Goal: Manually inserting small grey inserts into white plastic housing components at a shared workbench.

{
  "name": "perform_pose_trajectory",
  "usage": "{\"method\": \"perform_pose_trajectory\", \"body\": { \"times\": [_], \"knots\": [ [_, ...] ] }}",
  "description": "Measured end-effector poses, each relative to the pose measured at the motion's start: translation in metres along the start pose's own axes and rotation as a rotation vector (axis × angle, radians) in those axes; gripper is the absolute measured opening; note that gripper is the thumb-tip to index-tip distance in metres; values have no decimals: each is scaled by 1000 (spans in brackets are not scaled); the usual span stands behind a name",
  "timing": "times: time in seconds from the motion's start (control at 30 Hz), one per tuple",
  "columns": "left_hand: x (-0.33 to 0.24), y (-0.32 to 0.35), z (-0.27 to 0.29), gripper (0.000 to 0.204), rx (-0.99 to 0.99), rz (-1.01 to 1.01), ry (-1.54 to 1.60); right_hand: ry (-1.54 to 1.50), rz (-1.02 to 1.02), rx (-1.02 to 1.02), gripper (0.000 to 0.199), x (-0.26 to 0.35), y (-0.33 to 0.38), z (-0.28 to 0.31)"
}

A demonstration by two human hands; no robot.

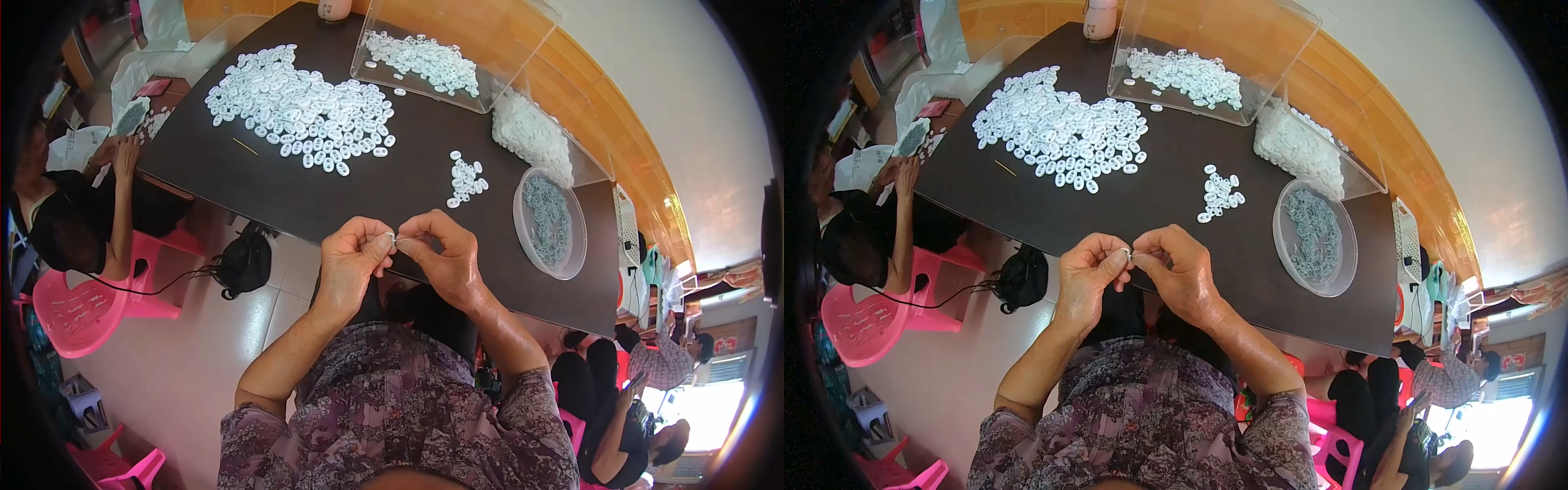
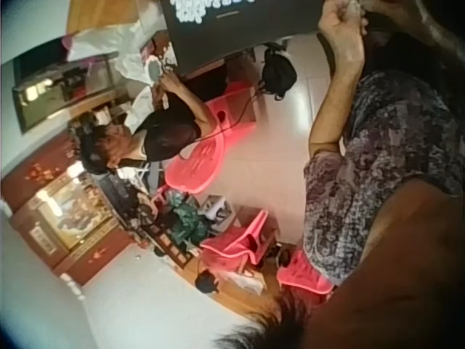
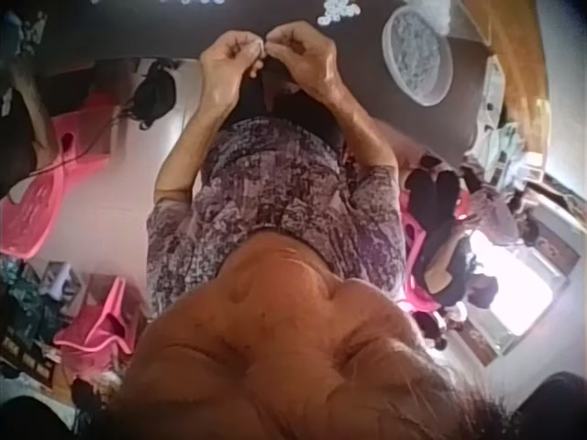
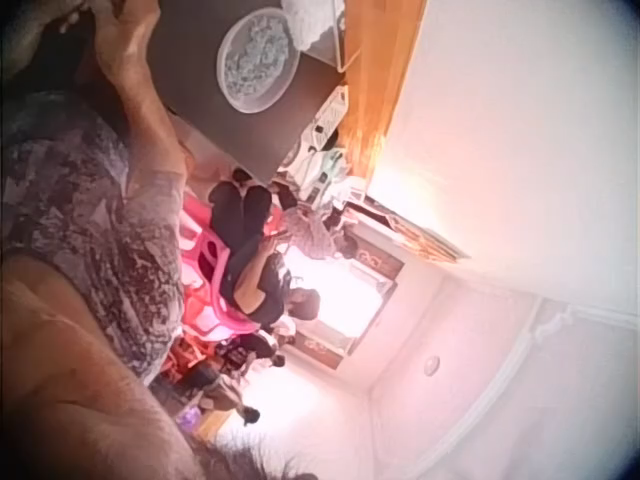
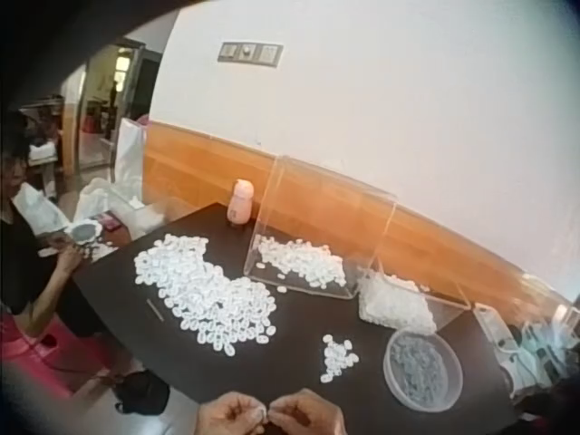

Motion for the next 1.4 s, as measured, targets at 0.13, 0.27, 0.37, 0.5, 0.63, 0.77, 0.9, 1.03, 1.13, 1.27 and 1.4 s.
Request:
{"method": "perform_pose_trajectory", "body": {
  "times": [0.13,0.27,0.37,0.5,0.63,0.77,0.9,1.03,1.13,1.27,1.4],
  "knots": [
    [1,0,1,10,-5,-2,-9,-4,-4,2,12,-2,0,-1],
    [1,1,0,9,4,11,-29,-37,52,-7,11,-4,-1,-2],
    [3,2,3,11,-5,-10,-14,-26,16,3,11,-4,0,-3],
    [3,3,3,11,-5,-21,-49,-34,33,-13,10,-4,-1,-5],
    [2,5,1,6,2,-78,-125,-34,45,-14,10,-4,0,-5],
    [5,7,2,9,-18,-273,-416,15,14,-24,11,-7,-1,-10],
    [3,7,3,8,-84,-219,-238,-39,31,-74,11,-8,-1,-13],
    [-3,0,3,8,-87,-178,-52,-16,166,-138,12,2,-3,-12],
    [0,-1,5,9,-91,-167,-30,-48,161,-130,12,2,-4,-11],
    [1,1,6,10,-107,-152,-25,-30,111,-83,11,-4,-5,-14],
    [4,3,4,10,-103,-153,-34,-66,75,-103,6,-9,-7,-15]
  ]
}}
Point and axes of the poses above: each hand's wrist, its own y-axis away from the middle knuckle, its own z-axis out of the back of the hand, x = y × z, the point moved 6 cm from there along -y, towards the middle knuckle, and after that the axes turned 15 degrees about -z, right-handed, at the moved point
